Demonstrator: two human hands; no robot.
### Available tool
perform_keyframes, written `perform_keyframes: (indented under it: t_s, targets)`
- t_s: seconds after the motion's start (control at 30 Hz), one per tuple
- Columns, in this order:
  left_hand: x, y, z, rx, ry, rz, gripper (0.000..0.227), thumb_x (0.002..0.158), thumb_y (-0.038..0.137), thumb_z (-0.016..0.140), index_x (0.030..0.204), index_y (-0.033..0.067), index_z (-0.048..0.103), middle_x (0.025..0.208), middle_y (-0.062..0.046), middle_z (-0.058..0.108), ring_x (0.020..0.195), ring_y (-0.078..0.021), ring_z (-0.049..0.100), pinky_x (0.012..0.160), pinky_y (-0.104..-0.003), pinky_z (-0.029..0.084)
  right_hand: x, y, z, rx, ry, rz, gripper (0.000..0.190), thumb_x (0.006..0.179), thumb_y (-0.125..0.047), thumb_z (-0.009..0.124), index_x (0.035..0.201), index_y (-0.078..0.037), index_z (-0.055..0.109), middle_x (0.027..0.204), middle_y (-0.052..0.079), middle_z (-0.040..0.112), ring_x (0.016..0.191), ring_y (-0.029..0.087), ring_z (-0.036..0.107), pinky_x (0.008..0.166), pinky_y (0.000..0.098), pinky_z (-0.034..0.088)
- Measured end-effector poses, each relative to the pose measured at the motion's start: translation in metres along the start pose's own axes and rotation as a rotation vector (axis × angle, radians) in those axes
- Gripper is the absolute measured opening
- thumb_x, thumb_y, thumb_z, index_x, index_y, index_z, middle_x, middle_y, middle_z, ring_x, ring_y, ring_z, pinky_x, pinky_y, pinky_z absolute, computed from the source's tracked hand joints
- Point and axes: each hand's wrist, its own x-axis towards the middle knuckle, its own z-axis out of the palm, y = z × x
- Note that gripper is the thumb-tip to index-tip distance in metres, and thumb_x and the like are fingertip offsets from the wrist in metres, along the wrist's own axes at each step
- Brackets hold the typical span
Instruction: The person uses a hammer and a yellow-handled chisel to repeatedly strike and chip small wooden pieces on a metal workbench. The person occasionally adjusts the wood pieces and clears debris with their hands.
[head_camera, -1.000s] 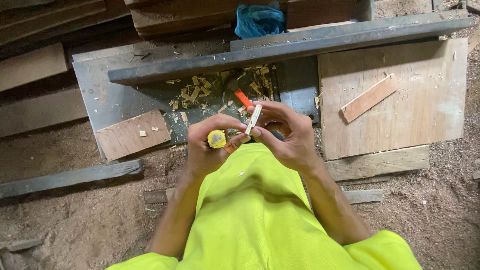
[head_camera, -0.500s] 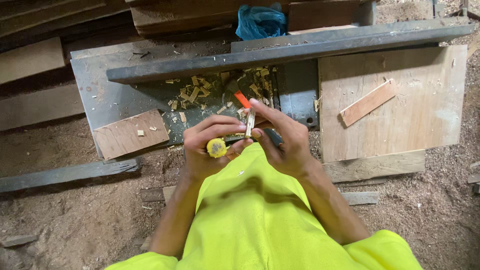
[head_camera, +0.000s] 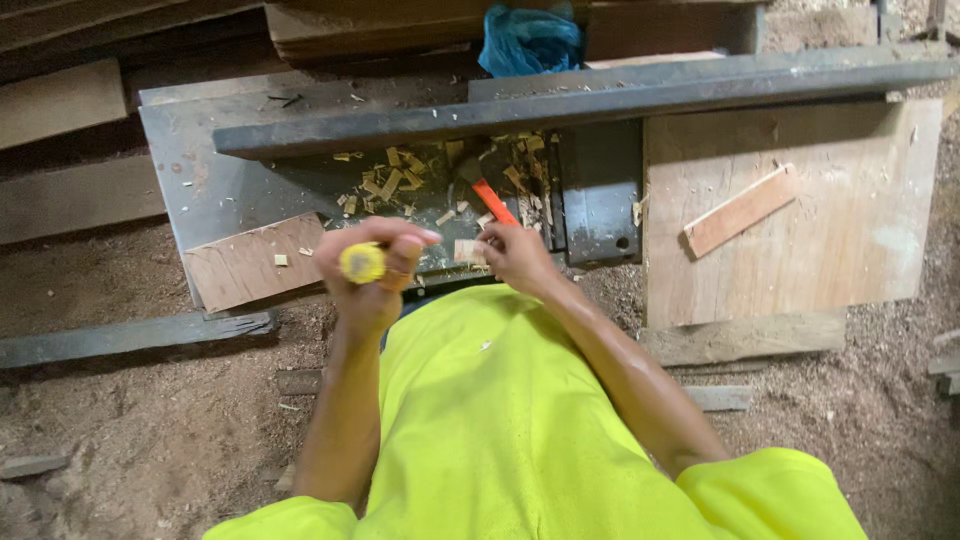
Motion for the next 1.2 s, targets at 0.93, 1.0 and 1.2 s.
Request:
perform_keyframes:
  t_s: [0.93, 1.0, 1.2]
  targets:
    - [-0.005, -0.125, 0.035, -0.197, -0.094, -0.051, 0.033, 0.105, 0.017, 0.07, 0.08, 0.0005, 0.057, 0.069, 0.001, 0.053, 0.062, -0.0066, 0.045, 0.054, -0.025, 0.036, -0.014, 0.08, -0.014, -0.149, 0.322, 0.017, 0.034, 0.092, -0.014, 0.07, 0.124, -0.007, 0.066, 0.114, 0.014, 0.071, 0.087, 0.023, 0.073, 0.078, 0.0374, 0.061]
    - [-0.005, -0.124, 0.038, -0.192, -0.086, -0.034, 0.032, 0.105, 0.015, 0.07, 0.08, -0.0001, 0.057, 0.069, 0.001, 0.053, 0.062, -0.0068, 0.044, 0.054, -0.025, 0.035, -0.016, 0.079, -0.018, -0.218, 0.315, 0.01, 0.032, 0.092, -0.015, 0.07, 0.123, -0.006, 0.067, 0.114, 0.016, 0.072, 0.094, 0.025, 0.072, 0.086, 0.0408, 0.059]
    - [-0.007, -0.122, 0.037, -0.146, -0.057, -0.008, 0.033, 0.104, 0.016, 0.071, 0.078, 0.0008, 0.056, 0.068, 0.002, 0.052, 0.061, -0.0066, 0.044, 0.054, -0.025, 0.035, -0.014, 0.073, -0.018, -0.282, 0.265, 0.027, 0.035, 0.093, -0.017, 0.069, 0.127, -0.007, 0.065, 0.119, 0.017, 0.069, 0.108, 0.029, 0.067, 0.097, 0.0479, 0.054]
